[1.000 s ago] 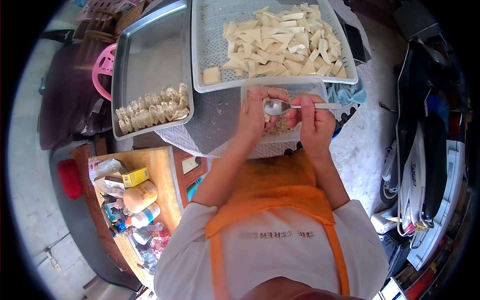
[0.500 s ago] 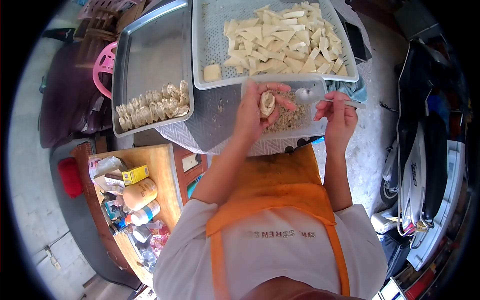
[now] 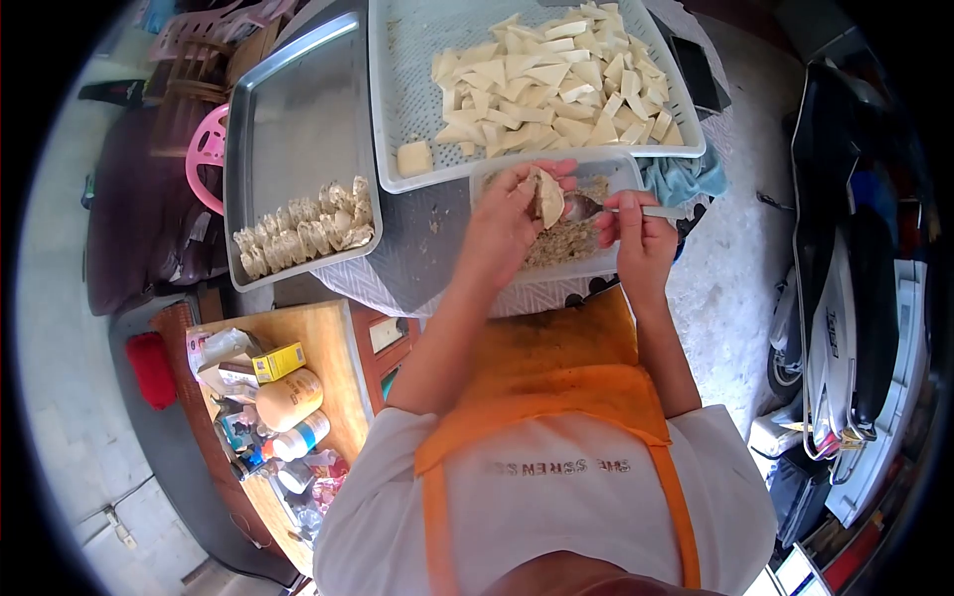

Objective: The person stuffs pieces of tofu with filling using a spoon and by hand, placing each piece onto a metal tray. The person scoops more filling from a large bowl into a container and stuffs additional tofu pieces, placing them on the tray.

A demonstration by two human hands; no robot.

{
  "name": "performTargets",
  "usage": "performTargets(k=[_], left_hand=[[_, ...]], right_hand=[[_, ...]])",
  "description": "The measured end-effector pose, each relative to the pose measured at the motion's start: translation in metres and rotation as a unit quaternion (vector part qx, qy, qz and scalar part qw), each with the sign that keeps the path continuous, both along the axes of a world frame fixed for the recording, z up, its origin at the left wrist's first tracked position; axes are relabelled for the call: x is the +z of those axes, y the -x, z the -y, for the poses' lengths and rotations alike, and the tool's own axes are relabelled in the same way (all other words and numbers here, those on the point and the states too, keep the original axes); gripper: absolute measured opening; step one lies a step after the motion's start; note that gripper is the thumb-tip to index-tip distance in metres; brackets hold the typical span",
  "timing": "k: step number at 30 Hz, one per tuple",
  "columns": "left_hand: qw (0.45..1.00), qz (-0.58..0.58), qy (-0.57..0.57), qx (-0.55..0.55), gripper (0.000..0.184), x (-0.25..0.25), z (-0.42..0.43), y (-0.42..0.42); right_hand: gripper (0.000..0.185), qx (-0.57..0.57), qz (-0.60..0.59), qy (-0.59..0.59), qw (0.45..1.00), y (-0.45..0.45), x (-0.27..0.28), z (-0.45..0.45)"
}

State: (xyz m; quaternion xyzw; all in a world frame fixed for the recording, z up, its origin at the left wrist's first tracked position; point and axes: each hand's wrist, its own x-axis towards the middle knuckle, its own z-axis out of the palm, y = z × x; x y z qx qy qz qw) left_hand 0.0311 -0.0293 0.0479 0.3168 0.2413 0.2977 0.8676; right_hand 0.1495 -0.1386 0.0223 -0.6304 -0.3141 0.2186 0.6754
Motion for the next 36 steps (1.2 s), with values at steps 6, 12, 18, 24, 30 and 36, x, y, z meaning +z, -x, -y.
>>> performTargets(k=[6, 12, 18, 24, 30, 36], left_hand=[[0.999, 0.022, 0.027, -0.006, 0.031, -0.009, -0.006, 0.008], [0.954, 0.245, 0.106, -0.133, 0.032, -0.036, -0.018, 0.012], [0.988, 0.147, 0.004, -0.038, 0.032, -0.018, -0.01, 0.016], [0.941, -0.075, -0.33, 0.022, 0.013, -0.013, -0.005, 0.002], [0.969, -0.091, -0.222, -0.05, 0.022, 0.003, 0.001, 0.011], [0.969, -0.11, -0.21, -0.073, 0.014, -0.004, -0.001, 0.012]], right_hand=[[0.022, -0.008, -0.01, -0.008, 1.0, 0.003, 0.004, -0.002], [0.021, -0.003, 0.006, 0.006, 1.0, 0.003, 0.002, -0.001], [0.021, 0.011, -0.012, 0.015, 1.0, 0.005, 0.005, -0.001], [0.027, 0.039, -0.201, 0.024, 0.979, 0.004, 0.026, -0.003], [0.027, -0.015, -0.171, -0.028, 0.985, -0.014, 0.028, 0.003], [0.024, -0.022, -0.087, -0.022, 0.996, -0.014, 0.026, 0.004]])
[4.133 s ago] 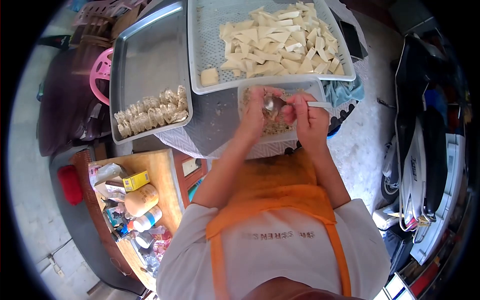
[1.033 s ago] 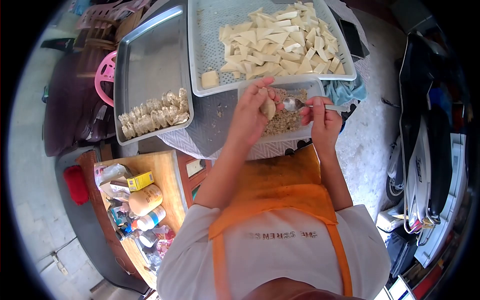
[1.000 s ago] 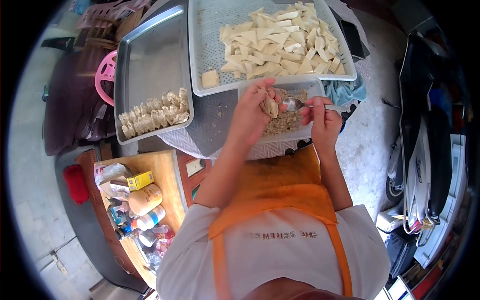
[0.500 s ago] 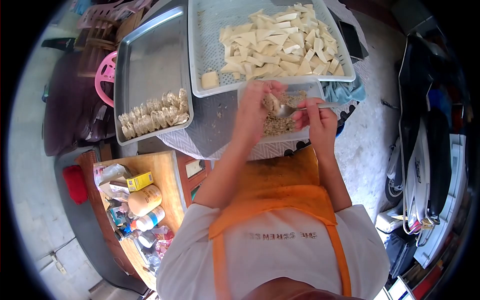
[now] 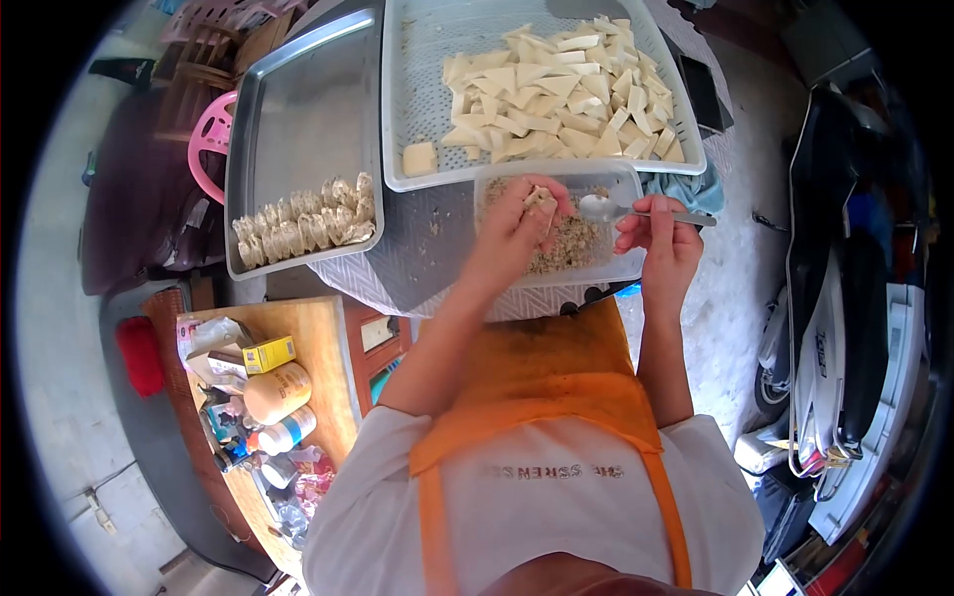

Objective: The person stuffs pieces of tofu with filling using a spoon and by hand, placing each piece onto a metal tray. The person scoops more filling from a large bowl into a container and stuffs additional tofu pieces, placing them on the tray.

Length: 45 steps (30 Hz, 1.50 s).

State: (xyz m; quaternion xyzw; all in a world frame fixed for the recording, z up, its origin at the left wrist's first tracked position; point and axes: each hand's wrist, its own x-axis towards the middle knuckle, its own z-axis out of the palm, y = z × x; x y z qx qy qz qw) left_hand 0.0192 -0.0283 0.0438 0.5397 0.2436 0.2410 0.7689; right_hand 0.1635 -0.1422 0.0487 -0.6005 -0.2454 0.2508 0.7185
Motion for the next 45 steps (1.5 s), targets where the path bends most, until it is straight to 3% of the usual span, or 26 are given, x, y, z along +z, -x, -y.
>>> performTargets(k=[4, 7, 10, 19, 22, 25, 28, 31, 37, 40, 43, 45], left_hand=[[1.0, 0.011, 0.019, 0.004, 0.02, -0.008, -0.002, 0.002], [0.989, 0.027, 0.112, 0.097, 0.021, 0.005, 0.006, -0.007], [0.965, 0.095, 0.239, 0.043, 0.028, 0.001, -0.001, 0.001], [0.989, -0.013, 0.146, 0.037, 0.036, 0.0, 0.004, 0.002], [0.989, 0.022, 0.148, 0.001, 0.032, -0.007, -0.001, 0.006], [0.98, 0.088, 0.175, 0.032, 0.032, 0.004, 0.002, -0.001], [0.983, 0.069, 0.163, 0.047, 0.037, 0.002, 0.003, -0.008], [0.992, 0.063, 0.108, -0.028, 0.038, -0.011, -0.002, 0.0], [0.972, 0.088, 0.214, 0.037, 0.035, 0.0, 0.001, -0.003], [0.991, 0.002, 0.133, -0.001, 0.035, -0.012, -0.004, 0.004], [0.982, 0.049, 0.179, 0.045, 0.037, -0.016, 0.0, 0.003], [0.989, 0.041, 0.131, 0.048, 0.037, 0.005, -0.009, 0.012]], right_hand=[[0.022, 0.006, 0.035, 0.013, 0.999, 0.003, -0.007, -0.001], [0.022, 0.017, 0.06, 0.025, 0.998, 0.006, -0.016, -0.002], [0.022, 0.021, 0.093, 0.052, 0.994, 0.007, -0.023, -0.003], [0.022, 0.025, 0.154, 0.084, 0.984, 0.01, -0.026, -0.005], [0.022, 0.026, 0.172, 0.095, 0.98, 0.01, -0.024, -0.005], [0.022, 0.028, 0.178, 0.097, 0.979, 0.01, -0.024, -0.006], [0.022, 0.027, 0.181, 0.098, 0.978, 0.011, -0.024, -0.006], [0.023, 0.025, 0.182, 0.098, 0.978, 0.011, -0.024, -0.006], [0.022, 0.019, 0.186, 0.107, 0.977, 0.014, -0.021, -0.006], [0.022, 0.011, 0.201, 0.114, 0.973, 0.014, -0.022, -0.004], [0.021, 0.017, 0.214, 0.105, 0.971, 0.015, -0.026, -0.004], [0.021, 0.028, 0.218, 0.109, 0.97, 0.016, -0.027, -0.004]])
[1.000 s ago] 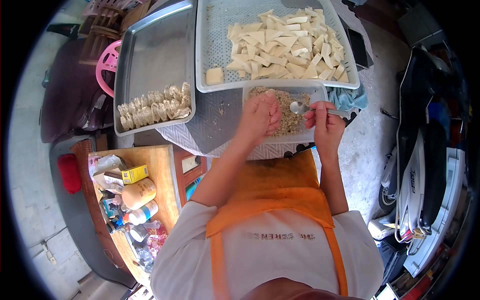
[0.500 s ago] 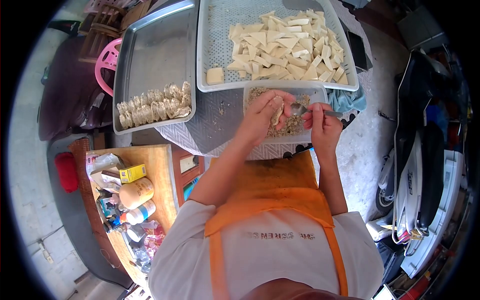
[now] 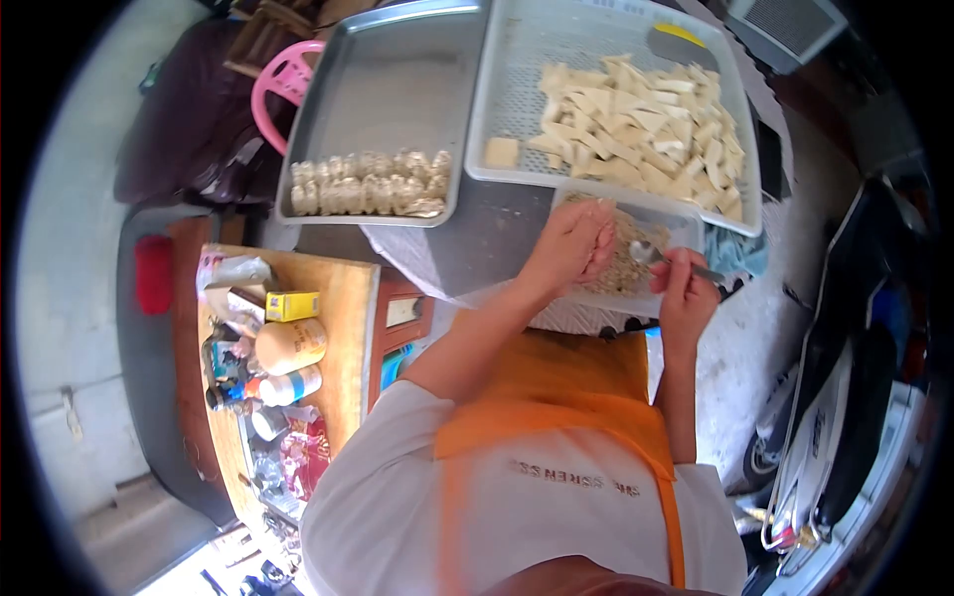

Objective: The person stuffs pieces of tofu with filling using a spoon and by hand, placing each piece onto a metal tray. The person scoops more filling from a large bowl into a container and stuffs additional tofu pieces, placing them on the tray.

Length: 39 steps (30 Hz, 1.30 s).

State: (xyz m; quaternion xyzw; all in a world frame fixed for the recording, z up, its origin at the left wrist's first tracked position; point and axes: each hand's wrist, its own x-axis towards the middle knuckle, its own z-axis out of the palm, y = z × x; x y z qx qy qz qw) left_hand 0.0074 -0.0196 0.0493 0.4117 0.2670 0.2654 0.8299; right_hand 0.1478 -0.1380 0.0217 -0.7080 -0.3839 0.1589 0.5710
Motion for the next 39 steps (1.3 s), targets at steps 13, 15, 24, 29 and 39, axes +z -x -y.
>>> performTargets(k=[13, 15, 24, 29, 39], left_hand=[[0.864, -0.283, -0.367, 0.194, 0.02, -0.052, -0.229, 0.094], [0.826, -0.35, -0.423, 0.126, 0.02, -0.066, -0.248, 0.11], [0.8, -0.406, -0.437, -0.058, 0.029, -0.062, -0.25, 0.125], [0.863, -0.394, -0.306, -0.076, 0.045, -0.055, -0.242, 0.126], [0.637, -0.363, -0.654, 0.185, 0.021, -0.021, -0.214, 0.025]], right_hand=[[0.024, -0.007, 0.093, 0.002, 0.996, -0.002, -0.004, -0.001], [0.026, -0.019, 0.194, 0.002, 0.981, -0.006, -0.02, 0.001], [0.028, -0.01, 0.238, 0.004, 0.971, -0.008, -0.019, 0.002], [0.027, -0.003, 0.157, -0.001, 0.988, -0.004, -0.009, 0.0], [0.029, 0.004, 0.231, 0.006, 0.973, -0.008, -0.017, 0.001]])
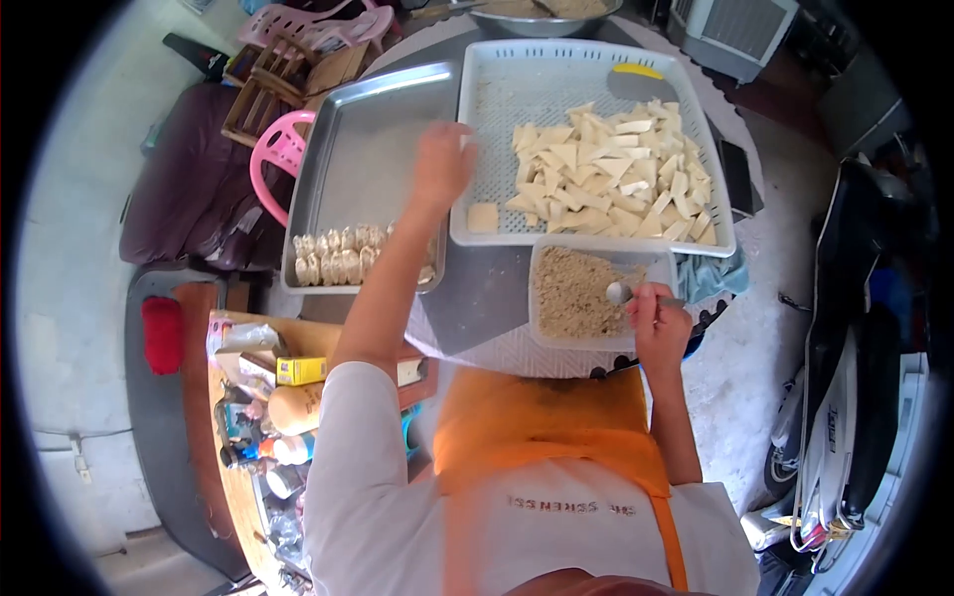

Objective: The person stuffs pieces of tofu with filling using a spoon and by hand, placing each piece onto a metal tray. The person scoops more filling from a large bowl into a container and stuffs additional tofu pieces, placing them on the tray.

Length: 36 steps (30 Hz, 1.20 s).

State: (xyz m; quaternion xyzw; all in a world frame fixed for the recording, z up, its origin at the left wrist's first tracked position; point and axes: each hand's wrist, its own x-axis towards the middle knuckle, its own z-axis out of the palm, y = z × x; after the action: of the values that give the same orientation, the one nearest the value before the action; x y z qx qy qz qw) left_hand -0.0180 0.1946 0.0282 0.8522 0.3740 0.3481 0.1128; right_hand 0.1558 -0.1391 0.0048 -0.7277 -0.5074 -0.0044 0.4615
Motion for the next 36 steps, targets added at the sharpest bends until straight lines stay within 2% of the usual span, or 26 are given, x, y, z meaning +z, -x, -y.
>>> performTargets(k=[2, 3, 6, 7, 9, 10, 12, 13, 14, 17, 20, 23, 24, 27, 28, 30, 31, 32, 33, 35, 36], left_hand=[[0.997, -0.01, -0.072, -0.025, 0.021, -0.001, 0.004, -0.029], [0.999, -0.014, 0.014, -0.04, 0.023, 0.01, 0.015, -0.044], [0.998, -0.036, -0.026, -0.036, 0.023, -0.016, 0.004, -0.08], [0.992, -0.104, -0.072, -0.029, 0.021, -0.014, 0.005, -0.084], [0.974, -0.22, -0.048, -0.032, 0.022, -0.035, -0.008, -0.088], [0.961, -0.273, -0.041, -0.033, 0.022, -0.043, -0.017, -0.092], [0.991, -0.124, -0.021, -0.055, 0.023, -0.041, -0.012, -0.086], [0.995, -0.075, -0.021, -0.056, 0.023, -0.037, -0.006, -0.085], [0.998, -0.03, -0.018, -0.059, 0.024, -0.034, 0.0, -0.083], [0.998, -0.005, 0.057, -0.03, 0.029, -0.012, 0.026, -0.073], [0.988, 0.004, 0.155, -0.005, 0.032, -0.028, 0.024, -0.07], [0.992, 0.075, 0.067, -0.07, 0.028, -0.018, 0.039, -0.065], [0.995, 0.042, 0.047, -0.074, 0.027, -0.014, 0.041, -0.065], [0.996, -0.045, 0.007, -0.075, 0.024, 0.001, 0.041, -0.072], [0.995, -0.073, 0.009, -0.069, 0.025, 0.006, 0.044, -0.074], [0.993, -0.096, 0.007, -0.062, 0.025, 0.011, 0.043, -0.075], [0.994, -0.092, 0.002, -0.063, 0.025, 0.01, 0.041, -0.075], [0.994, -0.089, 0.0, -0.063, 0.025, 0.006, 0.043, -0.073], [0.991, 0.009, 0.099, -0.085, 0.024, 0.003, 0.05, -0.068], [0.929, 0.204, 0.287, -0.113, 0.022, 0.007, 0.062, -0.057], [0.895, 0.228, 0.358, -0.138, 0.022, 0.015, 0.075, -0.048]], right_hand=[[0.03, -0.007, 0.025, 0.007, 1.0, 0.001, -0.001, 0.001], [0.031, -0.011, 0.028, 0.009, 1.0, 0.001, -0.001, 0.001], [0.032, -0.014, 0.039, 0.015, 0.999, 0.002, -0.002, 0.002], [0.031, -0.015, 0.045, 0.021, 0.999, 0.004, 0.0, 0.002], [0.027, -0.007, 0.029, 0.062, 0.998, 0.007, 0.002, 0.006], [0.021, -0.021, 0.181, 0.143, 0.973, 0.001, -0.017, 0.012], [0.028, -0.065, 0.501, 0.235, 0.83, -0.011, -0.055, 0.025], [0.029, -0.06, 0.525, 0.254, 0.81, -0.011, -0.063, 0.027], [0.031, -0.055, 0.51, 0.266, 0.816, -0.014, -0.068, 0.025], [0.036, -0.038, 0.383, 0.291, 0.876, -0.016, -0.076, 0.021], [0.041, -0.037, 0.333, 0.308, 0.89, -0.019, -0.082, 0.022], [0.044, -0.029, 0.357, 0.311, 0.88, -0.016, -0.076, 0.023], [0.044, -0.024, 0.367, 0.312, 0.876, -0.014, -0.07, 0.023], [0.031, -0.023, 0.327, 0.222, 0.919, -0.004, -0.034, 0.016], [0.03, 0.006, 0.179, 0.211, 0.961, -0.006, -0.028, 0.014], [0.027, 0.033, -0.115, 0.171, 0.978, -0.006, -0.022, 0.013], [0.025, 0.04, -0.064, 0.168, 0.983, -0.005, -0.022, 0.012], [0.023, 0.038, 0.046, 0.174, 0.983, -0.006, -0.025, 0.012], [0.021, 0.027, 0.163, 0.181, 0.969, -0.008, -0.033, 0.014], [0.031, -0.017, 0.337, 0.19, 0.922, -0.016, -0.048, 0.022], [0.026, -0.038, 0.368, 0.144, 0.918, -0.01, -0.026, 0.016]])
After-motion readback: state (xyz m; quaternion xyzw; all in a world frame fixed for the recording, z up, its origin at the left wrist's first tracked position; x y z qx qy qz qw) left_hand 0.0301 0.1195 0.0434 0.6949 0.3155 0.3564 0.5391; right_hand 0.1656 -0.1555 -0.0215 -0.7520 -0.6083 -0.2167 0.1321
